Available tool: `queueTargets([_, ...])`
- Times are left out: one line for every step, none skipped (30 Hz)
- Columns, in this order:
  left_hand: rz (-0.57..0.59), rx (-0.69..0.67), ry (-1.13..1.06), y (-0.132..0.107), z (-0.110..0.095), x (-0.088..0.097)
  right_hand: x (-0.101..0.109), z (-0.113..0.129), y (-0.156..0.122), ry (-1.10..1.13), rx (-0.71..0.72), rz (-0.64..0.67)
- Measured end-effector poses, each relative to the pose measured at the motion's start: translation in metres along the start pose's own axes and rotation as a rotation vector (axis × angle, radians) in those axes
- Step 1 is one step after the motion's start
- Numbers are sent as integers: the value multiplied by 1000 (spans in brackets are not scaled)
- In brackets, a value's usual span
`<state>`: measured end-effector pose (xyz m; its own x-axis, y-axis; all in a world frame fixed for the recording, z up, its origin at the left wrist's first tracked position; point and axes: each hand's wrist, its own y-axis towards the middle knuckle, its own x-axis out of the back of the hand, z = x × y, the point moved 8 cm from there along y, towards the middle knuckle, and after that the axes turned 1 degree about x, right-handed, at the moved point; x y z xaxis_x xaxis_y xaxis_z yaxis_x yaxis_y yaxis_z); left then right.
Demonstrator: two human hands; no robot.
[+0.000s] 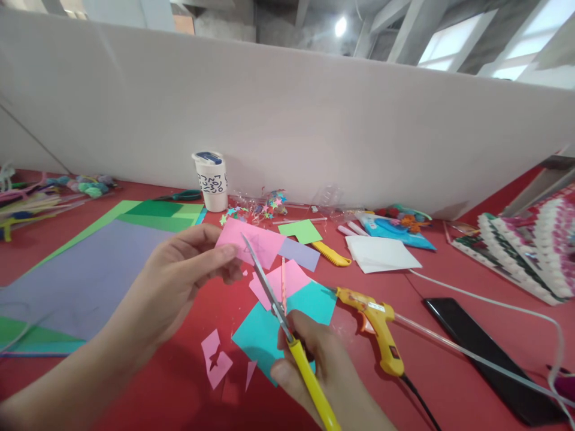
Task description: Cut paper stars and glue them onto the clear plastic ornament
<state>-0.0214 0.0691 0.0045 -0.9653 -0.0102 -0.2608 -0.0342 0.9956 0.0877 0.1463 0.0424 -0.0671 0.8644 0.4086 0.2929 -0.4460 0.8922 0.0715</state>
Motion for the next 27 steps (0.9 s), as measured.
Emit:
queueTargets([4,4,-19,0,0,-1,-1,-2,1,5,2,20])
queueTargets([7,15,-40,-1,1,-2,-2,-3,2,18,3,40])
queueTargets([10,26,-60,-1,3,-3,-3,-2,2,35,3,52])
queueTargets([14,37,-77,-1,4,-4,-3,-1,1,50,5,50])
queueTargets([21,47,-87,-2,6,-6,-2,1,0,66,9,47])
queueTargets([32,57,-90,-2,7,-8,-2,3,-1,80,12,45])
queueTargets([48,68,-88,-3,9,-10,-1,4,-2,92,12,43])
queueTargets([66,81,-82,-3,10,-12,-1,3,-3,105,5,45])
queueTargets([84,90,-70,-4,11,-14,-1,0,-3,113,-8,51])
queueTargets([101,94,-56,-4,11,-15,-1,-5,-3,117,-23,60])
queueTargets([110,91,-43,-5,11,-16,-1,-11,-2,118,-36,69])
queueTargets([112,85,-33,-5,11,-16,-1,-19,-1,115,-48,71])
queueTargets([109,78,-29,-5,10,-16,-1,-27,1,113,-59,72])
queueTargets([102,69,-34,-5,9,-15,-1,-35,2,113,-71,77])
queueTargets([93,64,-45,-4,8,-14,-2,-42,3,117,-85,86])
queueTargets([82,62,-58,-4,7,-13,-3,-47,4,122,-95,94])
queueTargets([74,62,-70,-3,6,-12,-3,-50,5,127,-102,95])
queueTargets([69,65,-78,-3,6,-11,-3,-52,6,132,-103,91])
queueTargets([67,74,-83,-2,6,-11,-2,-52,7,137,-101,80])
queueTargets([69,89,-88,-2,6,-11,-1,-51,8,142,-97,63])
queueTargets([77,108,-92,-2,7,-12,0,-49,9,147,-93,46])
queueTargets([86,123,-99,-1,8,-12,1,-46,9,152,-89,38])
queueTargets([96,135,-105,-2,8,-13,1,-43,9,157,-86,41])
queueTargets([104,144,-108,-2,9,-14,0,-39,9,160,-77,45])
queueTargets([110,148,-104,-2,9,-14,0,-34,8,162,-68,52])
queueTargets([115,149,-95,-3,10,-15,0,-30,6,163,-60,59])
queueTargets([121,151,-84,-4,11,-16,-1,-25,5,161,-50,62])
